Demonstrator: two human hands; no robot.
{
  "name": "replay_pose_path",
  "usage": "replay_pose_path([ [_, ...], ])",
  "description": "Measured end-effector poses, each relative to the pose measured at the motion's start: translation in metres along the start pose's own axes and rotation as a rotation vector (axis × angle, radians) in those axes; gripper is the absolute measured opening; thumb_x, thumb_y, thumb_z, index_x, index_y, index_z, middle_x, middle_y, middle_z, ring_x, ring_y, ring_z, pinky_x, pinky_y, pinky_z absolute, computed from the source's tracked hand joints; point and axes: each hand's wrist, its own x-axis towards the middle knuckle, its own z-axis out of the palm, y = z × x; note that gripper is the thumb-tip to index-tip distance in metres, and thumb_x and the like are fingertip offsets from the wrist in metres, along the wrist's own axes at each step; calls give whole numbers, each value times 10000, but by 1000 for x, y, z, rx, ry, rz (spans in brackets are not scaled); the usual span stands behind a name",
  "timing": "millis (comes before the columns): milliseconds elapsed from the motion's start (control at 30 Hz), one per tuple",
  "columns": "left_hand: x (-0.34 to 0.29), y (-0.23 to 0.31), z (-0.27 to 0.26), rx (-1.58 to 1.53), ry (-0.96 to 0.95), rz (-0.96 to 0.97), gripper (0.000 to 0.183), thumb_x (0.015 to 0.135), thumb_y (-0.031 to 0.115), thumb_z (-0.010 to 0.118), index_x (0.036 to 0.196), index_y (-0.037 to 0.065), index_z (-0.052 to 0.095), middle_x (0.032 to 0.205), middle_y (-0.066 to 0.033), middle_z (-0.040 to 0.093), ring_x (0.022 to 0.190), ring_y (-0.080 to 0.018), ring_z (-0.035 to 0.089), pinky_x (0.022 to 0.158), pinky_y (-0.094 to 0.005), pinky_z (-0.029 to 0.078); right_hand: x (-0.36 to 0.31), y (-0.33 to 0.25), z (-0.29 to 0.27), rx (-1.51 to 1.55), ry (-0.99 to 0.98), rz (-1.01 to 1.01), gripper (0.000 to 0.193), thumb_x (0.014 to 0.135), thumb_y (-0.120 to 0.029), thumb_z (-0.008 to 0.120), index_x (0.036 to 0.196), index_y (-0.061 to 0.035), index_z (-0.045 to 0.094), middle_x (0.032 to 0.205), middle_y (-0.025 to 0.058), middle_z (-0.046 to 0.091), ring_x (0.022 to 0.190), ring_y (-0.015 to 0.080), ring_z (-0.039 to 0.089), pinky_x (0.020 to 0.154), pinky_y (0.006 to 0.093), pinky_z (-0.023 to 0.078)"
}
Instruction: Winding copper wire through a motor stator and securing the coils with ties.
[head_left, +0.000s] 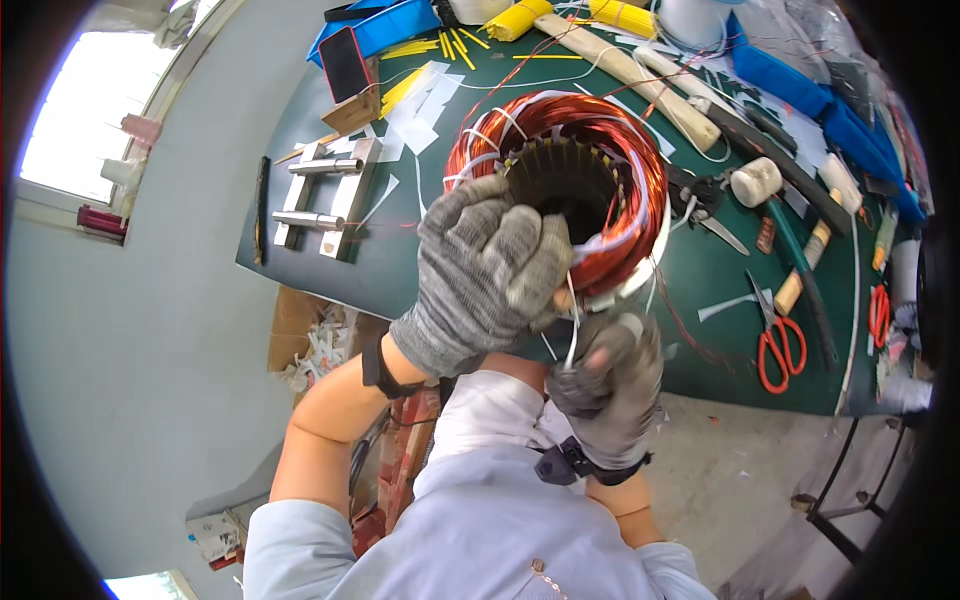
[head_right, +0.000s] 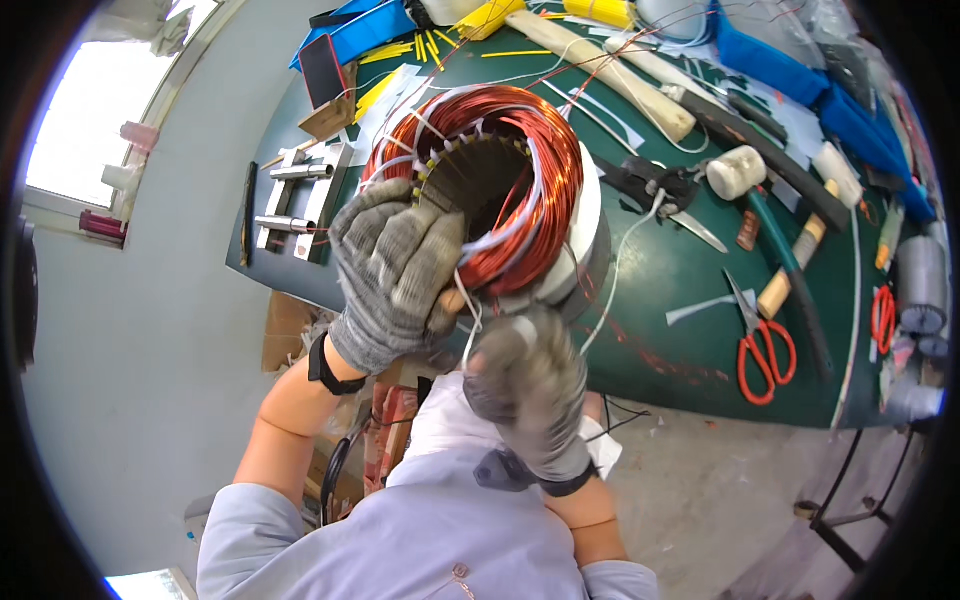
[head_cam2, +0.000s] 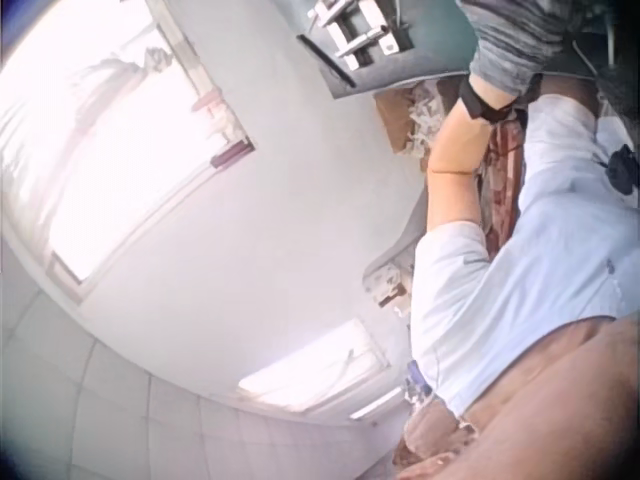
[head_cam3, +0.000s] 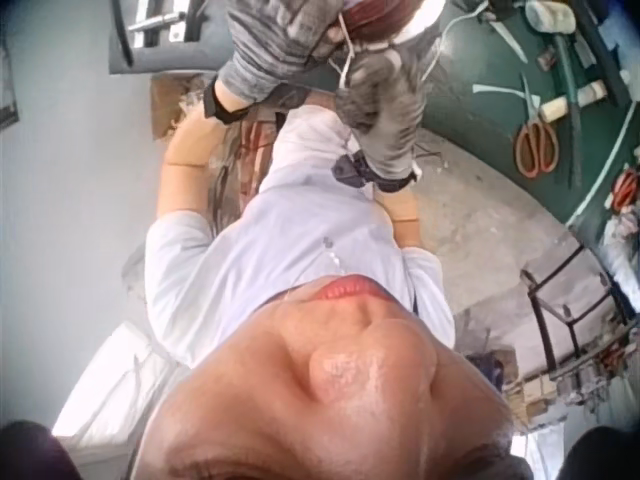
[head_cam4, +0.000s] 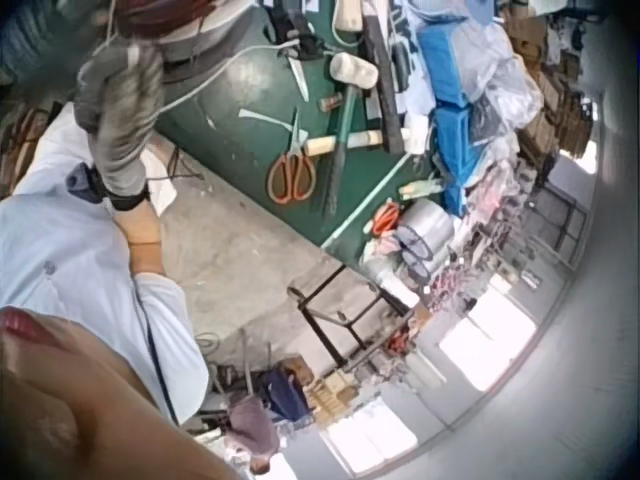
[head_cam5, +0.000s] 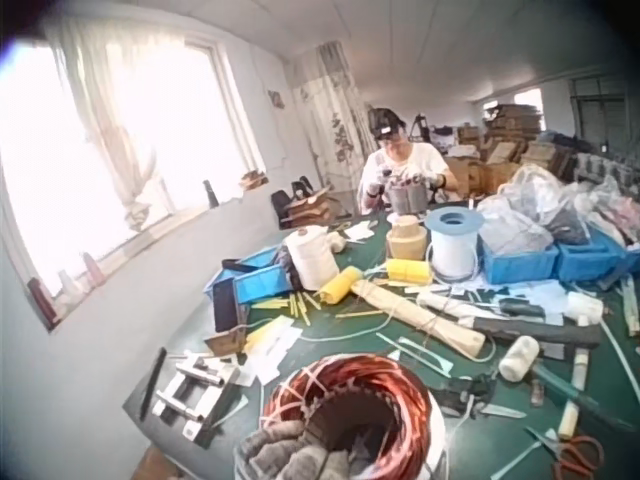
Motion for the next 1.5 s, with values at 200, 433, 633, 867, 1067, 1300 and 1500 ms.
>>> replay_pose_path([
  [200,7,5,-10,-218,-30,-119,299,622,291,583,817,65,598,726,-48,531,710,-235,540,832,-443,405,0,34,-10,-686,-336,-587,286,680,-160,589,956,-96,547,872,125,589,739,321,586,646,392,471],
  [433,7,3,-8,-337,17,-116,225,724,117,615,928,33,570,863,-114,569,879,-320,517,916,-463,321,0,18,-29,-628,-248,-505,230,788,-141,525,1008,-90,573,1017,123,580,816,261,594,672,371,471],
  [633,1,2,-7,-333,26,-106,231,742,123,625,958,56,578,924,-115,579,954,-343,484,910,-443,313,-195,19,-190,-1413,-130,-54,246,787,-230,544,985,-119,639,874,104,607,846,294,563,722,393,448],
  [867,-1,1,-8,-340,22,-139,220,751,142,629,955,74,581,928,-109,580,988,-344,467,895,-437,315,-275,27,-215,-1516,169,345,198,779,-97,543,958,-44,611,883,171,615,809,320,580,717,382,457],
  [1067,1,-4,-5,-359,86,-115,169,769,159,608,908,65,594,882,-96,592,945,-328,484,860,-422,334,-29,2,-37,-167,-10,287,454,813,-125,548,1249,-51,442,880,61,553,713,128,514,642,244,438],
  [1300,-3,-33,-4,-323,19,70,175,755,90,596,923,47,575,927,-95,579,992,-325,485,860,-405,373,-50,15,51,-1071,-556,-672,262,781,-221,516,1034,-152,530,840,73,526,606,207,582,483,338,483],
  [1500,-7,-47,-2,-392,-29,166,230,758,70,588,985,35,575,988,-108,558,1126,-341,434,940,-423,337,-130,106,-61,-1727,-420,-466,490,846,-174,467,1308,-61,350,940,86,541,710,138,570,511,300,454],
])
